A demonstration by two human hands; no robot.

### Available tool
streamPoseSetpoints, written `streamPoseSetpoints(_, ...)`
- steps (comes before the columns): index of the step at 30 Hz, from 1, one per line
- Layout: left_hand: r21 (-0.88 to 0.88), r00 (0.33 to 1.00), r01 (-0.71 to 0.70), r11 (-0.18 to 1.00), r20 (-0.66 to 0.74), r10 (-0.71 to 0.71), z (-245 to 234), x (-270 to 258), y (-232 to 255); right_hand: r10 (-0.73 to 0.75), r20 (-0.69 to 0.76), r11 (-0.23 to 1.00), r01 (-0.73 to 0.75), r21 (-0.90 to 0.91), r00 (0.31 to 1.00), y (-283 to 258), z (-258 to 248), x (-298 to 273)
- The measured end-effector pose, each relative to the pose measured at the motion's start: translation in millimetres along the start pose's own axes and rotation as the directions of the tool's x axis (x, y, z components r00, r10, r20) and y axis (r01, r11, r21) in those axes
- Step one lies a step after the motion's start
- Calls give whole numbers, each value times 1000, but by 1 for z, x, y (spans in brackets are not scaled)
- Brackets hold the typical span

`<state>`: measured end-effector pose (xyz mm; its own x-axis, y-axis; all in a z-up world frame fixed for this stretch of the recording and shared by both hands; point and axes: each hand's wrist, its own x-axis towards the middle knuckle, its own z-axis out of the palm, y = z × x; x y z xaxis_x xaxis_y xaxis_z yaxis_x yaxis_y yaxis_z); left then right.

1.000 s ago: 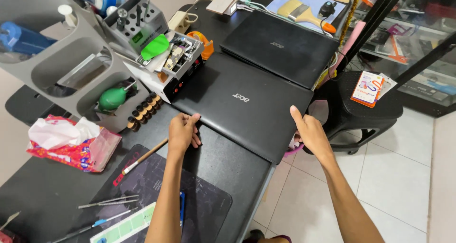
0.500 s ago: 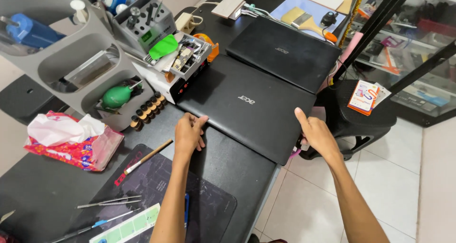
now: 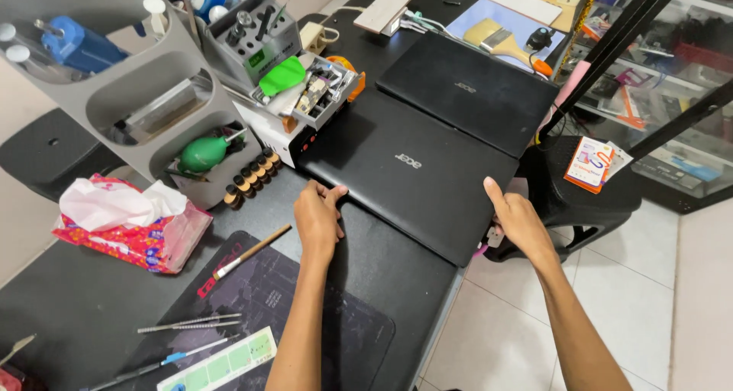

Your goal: The person removes screws from the bottom of a laptop using a screwdriver, then detaches the battery. They flip the laptop over and remove the motherboard. The person applies a liquid to the motherboard and uses a hot air gun to heat a specific area while holding tweezers.

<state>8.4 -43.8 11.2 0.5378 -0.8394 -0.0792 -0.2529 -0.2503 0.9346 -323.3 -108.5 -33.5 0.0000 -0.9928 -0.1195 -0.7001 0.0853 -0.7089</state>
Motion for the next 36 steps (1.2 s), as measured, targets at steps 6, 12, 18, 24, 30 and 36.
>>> streamPoseSetpoints(6, -52, 998, 8, 999, 60, -4, -1, -1, -10, -21, 65, 1000, 21, 7, 998, 8, 0, 3)
streamPoseSetpoints(12, 207, 955, -294, 933, 30, 294, -2, -9, -40, -239, -293, 870, 71, -487, 926, -52, -5, -33)
streamPoseSetpoints(18, 65, 898, -365, 929, 286, 333, -56, -52, -43, -531, 51, 831, 532, -163, 846, -132, 22, -77)
streamPoseSetpoints(24, 3, 864, -438, 899, 276, 420, -137, -103, -39, -805, 418, 535, 819, 206, 421, -178, 94, -137)
streamPoseSetpoints(30, 214, 931, -332, 919, -79, 355, -218, -169, -59, -929, 370, 188, 897, 400, 29, -213, 145, -187)
streamPoseSetpoints(36, 438, 861, -262, 860, -297, 414, -268, -240, -93, -891, 435, 40, 932, 361, -130, -228, 179, -196)
